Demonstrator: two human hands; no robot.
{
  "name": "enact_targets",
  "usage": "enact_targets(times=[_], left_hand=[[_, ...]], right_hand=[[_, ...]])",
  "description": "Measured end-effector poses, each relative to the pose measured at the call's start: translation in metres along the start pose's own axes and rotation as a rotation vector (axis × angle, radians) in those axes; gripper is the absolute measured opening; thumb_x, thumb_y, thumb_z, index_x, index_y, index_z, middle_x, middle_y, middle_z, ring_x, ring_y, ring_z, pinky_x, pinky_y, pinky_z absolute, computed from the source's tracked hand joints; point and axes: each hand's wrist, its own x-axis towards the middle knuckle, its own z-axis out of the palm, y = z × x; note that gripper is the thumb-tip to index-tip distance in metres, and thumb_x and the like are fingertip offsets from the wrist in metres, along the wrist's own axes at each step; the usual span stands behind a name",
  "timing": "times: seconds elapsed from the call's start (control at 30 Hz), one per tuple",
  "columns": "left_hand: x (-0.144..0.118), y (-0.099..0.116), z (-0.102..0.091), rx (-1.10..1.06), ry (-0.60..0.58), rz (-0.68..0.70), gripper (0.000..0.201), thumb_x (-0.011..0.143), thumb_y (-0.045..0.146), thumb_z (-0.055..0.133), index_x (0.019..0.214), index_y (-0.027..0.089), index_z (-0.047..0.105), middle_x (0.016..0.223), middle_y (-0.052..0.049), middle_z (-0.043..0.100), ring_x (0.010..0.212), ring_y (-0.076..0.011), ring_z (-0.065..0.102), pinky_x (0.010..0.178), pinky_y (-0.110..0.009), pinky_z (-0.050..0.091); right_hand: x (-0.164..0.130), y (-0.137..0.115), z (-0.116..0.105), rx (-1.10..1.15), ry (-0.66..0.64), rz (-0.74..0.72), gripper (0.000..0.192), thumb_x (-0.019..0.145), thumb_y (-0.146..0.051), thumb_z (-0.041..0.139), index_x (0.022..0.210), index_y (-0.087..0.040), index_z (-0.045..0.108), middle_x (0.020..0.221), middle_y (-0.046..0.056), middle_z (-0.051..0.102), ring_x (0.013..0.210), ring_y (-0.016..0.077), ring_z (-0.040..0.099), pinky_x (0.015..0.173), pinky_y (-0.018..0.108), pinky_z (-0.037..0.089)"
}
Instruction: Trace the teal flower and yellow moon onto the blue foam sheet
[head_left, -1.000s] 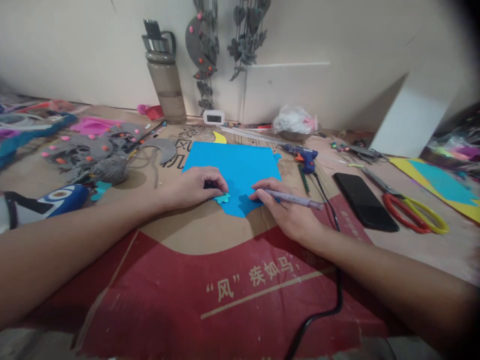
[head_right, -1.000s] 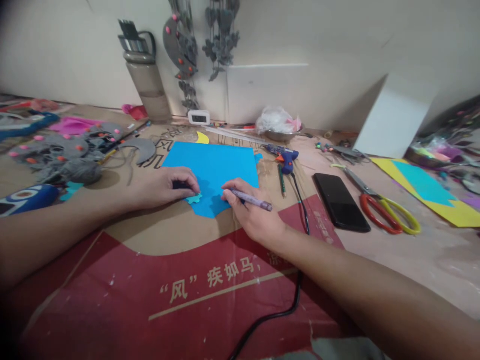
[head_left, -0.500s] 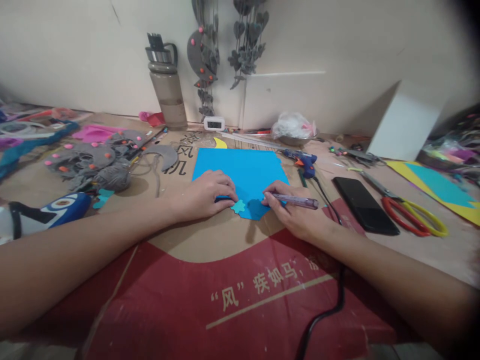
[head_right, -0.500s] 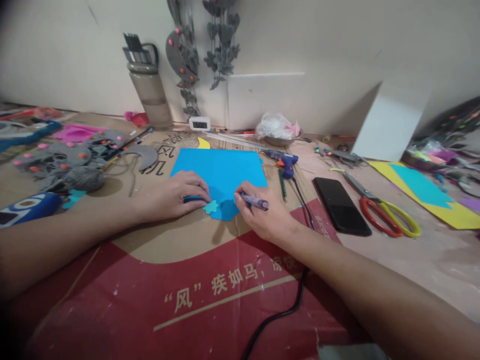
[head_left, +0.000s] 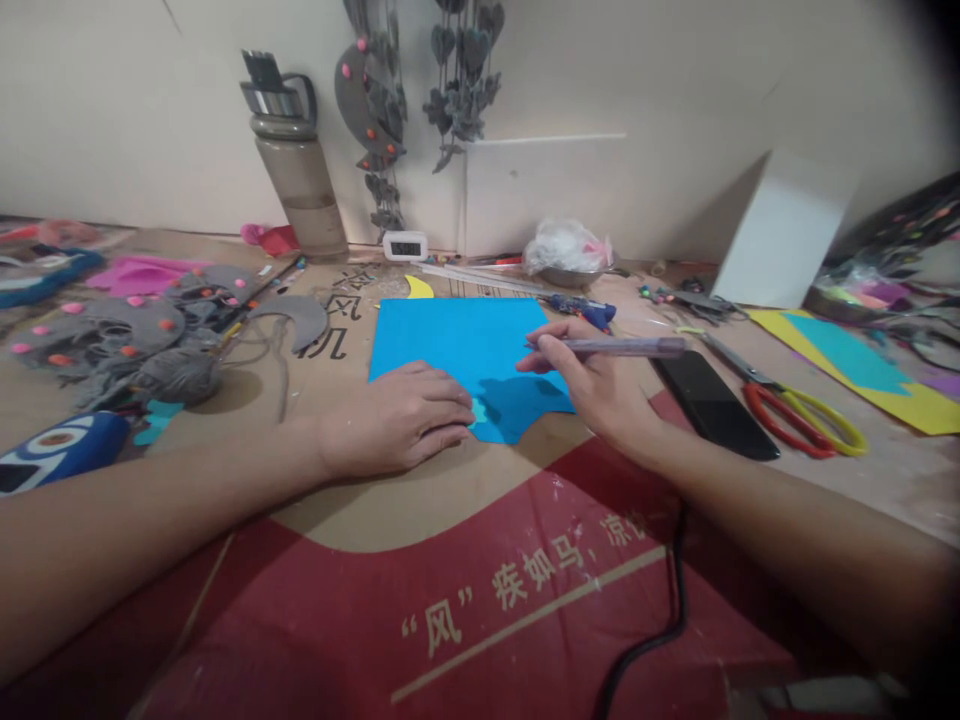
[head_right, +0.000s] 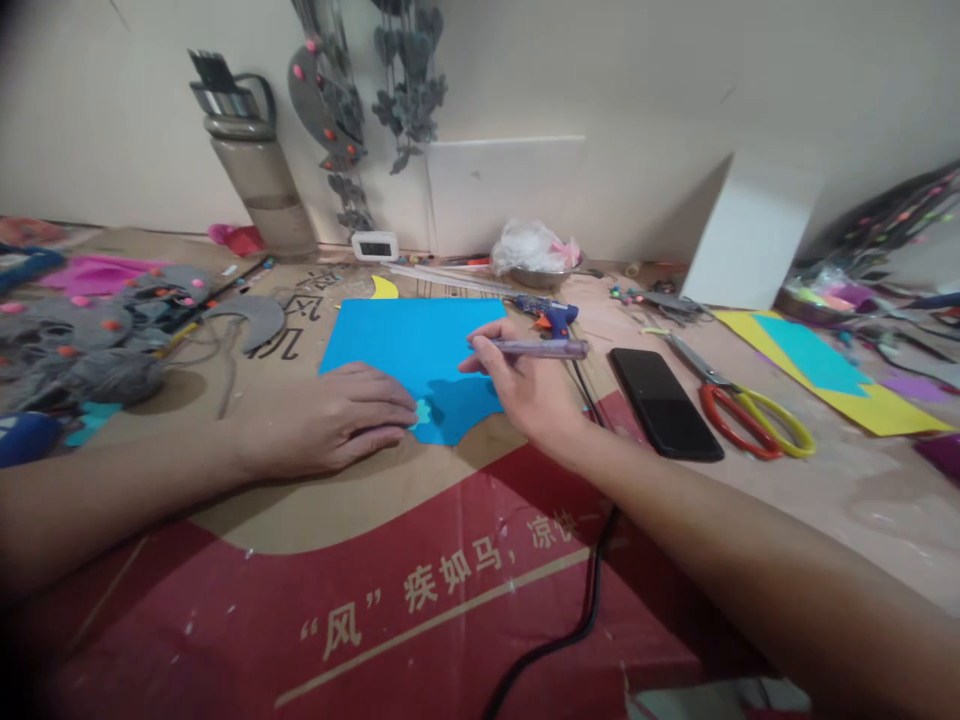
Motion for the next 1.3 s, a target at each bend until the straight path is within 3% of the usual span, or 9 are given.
enact_targets(times=[0.13, 0.27, 0.47, 0.8, 0.93, 1.07, 1.3], left_hand=[[0.003, -0.004, 0.000, 0.009, 0.005, -0.041, 0.027, 0.099, 0.032, 0.049, 0.109, 0.019, 0.070, 0.114, -0.006, 0.072, 0.109, -0.0224, 0.063, 0.096, -0.038, 0.042], [0.003, -0.009, 0.000, -0.029, 0.006, -0.020, 0.025, 0.098, 0.031, 0.051, 0.108, 0.019, 0.070, 0.114, -0.007, 0.071, 0.111, -0.0226, 0.063, 0.097, -0.038, 0.044], [-0.002, -0.012, 0.003, -0.134, 0.050, -0.065, 0.024, 0.098, 0.028, 0.052, 0.110, 0.020, 0.070, 0.115, -0.007, 0.071, 0.111, -0.0209, 0.064, 0.097, -0.036, 0.048], [-0.004, -0.014, 0.004, -0.130, 0.043, -0.081, 0.024, 0.097, 0.022, 0.050, 0.108, 0.020, 0.071, 0.122, -0.009, 0.067, 0.112, -0.0218, 0.061, 0.097, -0.038, 0.048], [-0.002, -0.014, 0.003, -0.171, 0.042, -0.081, 0.022, 0.096, 0.022, 0.052, 0.106, 0.020, 0.071, 0.115, -0.009, 0.068, 0.109, -0.0209, 0.061, 0.097, -0.037, 0.048], [-0.003, -0.012, 0.000, -0.181, 0.021, -0.139, 0.026, 0.095, 0.019, 0.049, 0.116, 0.018, 0.064, 0.115, -0.009, 0.068, 0.110, -0.0212, 0.060, 0.098, -0.039, 0.048], [-0.003, -0.011, 0.000, -0.199, 0.057, -0.156, 0.026, 0.094, 0.015, 0.046, 0.111, 0.017, 0.065, 0.121, -0.009, 0.064, 0.114, -0.0189, 0.058, 0.099, -0.034, 0.048]], right_hand=[[0.017, -0.001, 0.017, 0.171, -0.050, 0.069, 0.023, 0.093, -0.042, 0.055, 0.092, -0.019, 0.058, 0.076, 0.003, 0.070, 0.075, 0.0166, 0.069, 0.070, 0.031, 0.055], [0.027, 0.014, 0.035, 0.293, -0.073, 0.160, 0.026, 0.090, -0.047, 0.056, 0.093, -0.021, 0.057, 0.073, 0.001, 0.068, 0.065, 0.0137, 0.065, 0.055, 0.025, 0.053], [0.028, 0.033, 0.038, 0.489, 0.040, 0.229, 0.026, 0.088, -0.047, 0.058, 0.090, -0.021, 0.057, 0.067, -0.001, 0.065, 0.062, 0.0128, 0.061, 0.051, 0.023, 0.047], [0.030, 0.038, 0.038, 0.440, 0.012, 0.187, 0.027, 0.091, -0.049, 0.053, 0.090, -0.022, 0.059, 0.066, -0.002, 0.063, 0.054, 0.0104, 0.053, 0.050, 0.023, 0.041], [0.031, 0.038, 0.038, 0.428, 0.006, 0.191, 0.028, 0.090, -0.051, 0.054, 0.089, -0.023, 0.059, 0.066, -0.003, 0.062, 0.053, 0.0100, 0.052, 0.049, 0.022, 0.039], [0.032, 0.038, 0.038, 0.460, 0.018, 0.199, 0.027, 0.090, -0.050, 0.055, 0.088, -0.023, 0.058, 0.063, -0.004, 0.060, 0.051, 0.0095, 0.051, 0.047, 0.022, 0.038], [0.031, 0.036, 0.038, 0.506, 0.031, 0.217, 0.024, 0.091, -0.045, 0.055, 0.087, -0.021, 0.059, 0.061, -0.003, 0.060, 0.046, 0.0080, 0.048, 0.044, 0.021, 0.034]])
